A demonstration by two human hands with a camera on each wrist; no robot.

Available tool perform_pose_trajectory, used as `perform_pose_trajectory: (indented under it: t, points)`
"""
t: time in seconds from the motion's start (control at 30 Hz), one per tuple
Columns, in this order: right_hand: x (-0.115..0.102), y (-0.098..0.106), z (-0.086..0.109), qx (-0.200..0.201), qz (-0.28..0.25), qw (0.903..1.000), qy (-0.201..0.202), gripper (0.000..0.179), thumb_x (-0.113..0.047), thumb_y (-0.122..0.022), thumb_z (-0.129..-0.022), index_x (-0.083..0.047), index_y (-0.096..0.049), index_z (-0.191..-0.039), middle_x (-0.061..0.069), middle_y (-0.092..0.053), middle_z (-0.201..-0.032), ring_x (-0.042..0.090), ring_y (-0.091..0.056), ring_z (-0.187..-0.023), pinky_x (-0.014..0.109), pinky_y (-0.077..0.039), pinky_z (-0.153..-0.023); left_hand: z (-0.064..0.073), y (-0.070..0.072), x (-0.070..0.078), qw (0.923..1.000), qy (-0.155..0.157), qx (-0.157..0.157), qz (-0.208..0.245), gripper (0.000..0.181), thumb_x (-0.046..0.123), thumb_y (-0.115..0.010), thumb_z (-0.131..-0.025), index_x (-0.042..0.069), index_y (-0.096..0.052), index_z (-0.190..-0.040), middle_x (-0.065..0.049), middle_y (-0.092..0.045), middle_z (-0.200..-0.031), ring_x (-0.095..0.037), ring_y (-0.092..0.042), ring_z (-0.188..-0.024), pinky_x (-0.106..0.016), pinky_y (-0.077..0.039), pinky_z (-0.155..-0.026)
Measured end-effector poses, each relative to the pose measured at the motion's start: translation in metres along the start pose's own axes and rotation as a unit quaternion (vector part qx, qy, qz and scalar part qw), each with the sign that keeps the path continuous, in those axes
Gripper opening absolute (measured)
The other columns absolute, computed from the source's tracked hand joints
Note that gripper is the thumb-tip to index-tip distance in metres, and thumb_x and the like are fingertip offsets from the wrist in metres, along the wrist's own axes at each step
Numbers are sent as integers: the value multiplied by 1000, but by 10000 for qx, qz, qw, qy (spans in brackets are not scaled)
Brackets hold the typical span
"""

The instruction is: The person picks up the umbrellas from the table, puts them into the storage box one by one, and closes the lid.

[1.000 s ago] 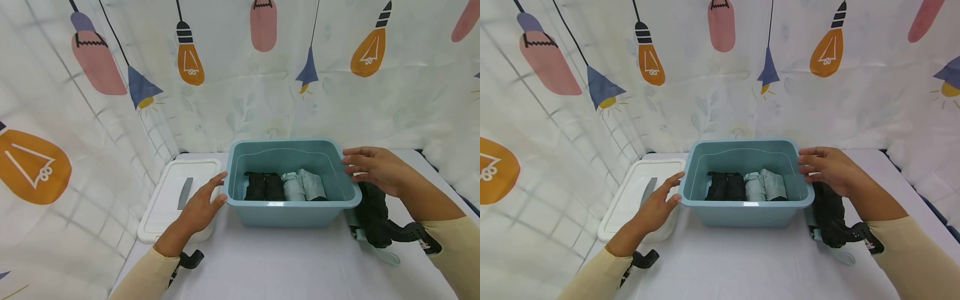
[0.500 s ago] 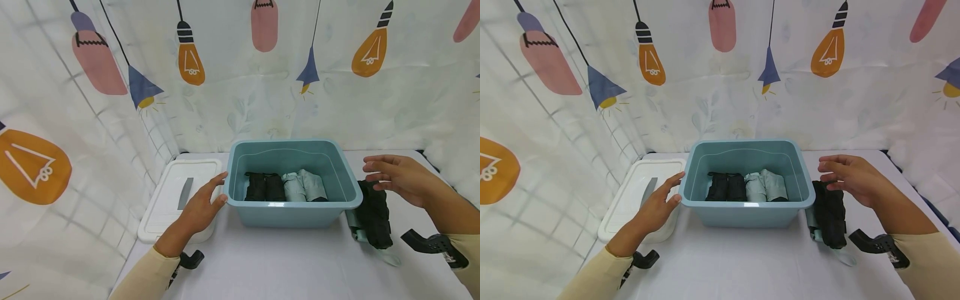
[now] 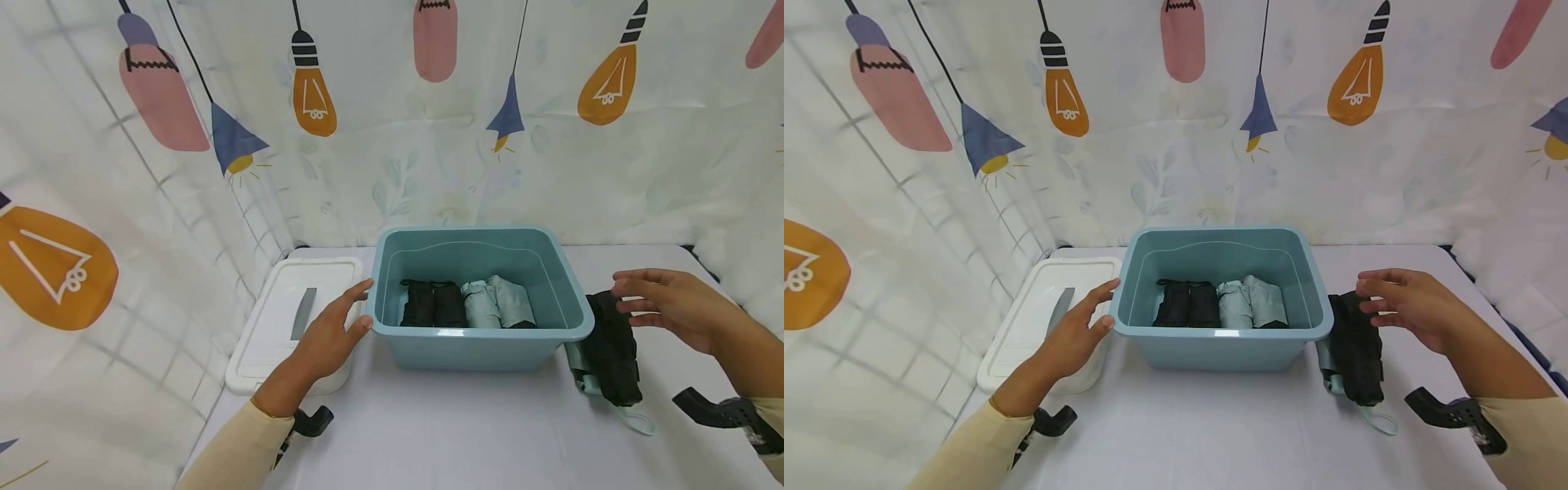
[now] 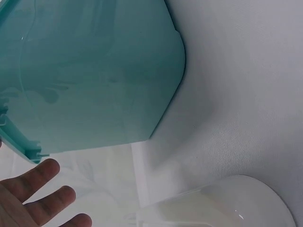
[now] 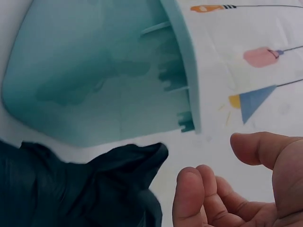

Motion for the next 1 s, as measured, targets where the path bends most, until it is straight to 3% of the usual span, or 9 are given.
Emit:
perform_pose_trajectory:
  t: [0.13, 0.23, 0.67, 0.8, 1.0]
  points:
    - [12, -1, 3, 42, 262, 9995, -149, 65, -35, -43, -112, 13, -27, -153, 29, -52, -139, 5, -67, -98, 32, -58, -81, 0, 1, 0, 10000, -21, 2, -10, 67, 64, -45, -103, 37, -28, -162, -9, -54, -147, -36, -48, -137, -68, -42, -100]
    - [21, 0, 5, 110, 415, 9987, -262, 69, -38, -43, -112, 14, -26, -153, 39, -40, -146, 8, -67, -100, 32, -59, -80, -1, 1, 1, 10000, -64, 7, 11, 67, 64, -45, -103, 37, -28, -162, -8, -55, -147, -35, -48, -137, -67, -42, -100]
    - [46, 3, 16, 154, 802, 9952, -543, 70, -38, -38, -113, 19, -25, -150, 45, -36, -146, 37, -67, -108, 36, -60, -80, 1, -1, -2, 10000, 36, -14, -31, 67, 63, -46, -103, 38, -27, -162, -9, -54, -147, -37, -47, -137, -69, -42, -100]
    - [59, 3, 18, 53, 710, 9946, -756, 73, -41, -39, -112, 20, -24, -150, 46, -34, -146, 38, -65, -109, 40, -60, -81, 0, -1, -1, 10000, 25, -21, -31, 68, 64, -46, -102, 38, -27, -162, -9, -54, -147, -37, -47, -138, -68, -42, -101]
    - [74, 0, 19, -178, 437, 9930, -1082, 80, -41, -51, -108, 21, -20, -149, 45, -36, -145, 38, -65, -109, 44, -59, -83, 1, -1, -2, 10000, 41, -16, -13, 67, 64, -46, -102, 39, -27, -162, -9, -54, -146, -37, -48, -137, -68, -42, -101]
Point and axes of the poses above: each hand's wrist, its own z-axis away from the middle knuckle, its own y-axis out of the back of the hand, x = y × z, the point moved 9 cm from there along -z, towards the middle knuckle
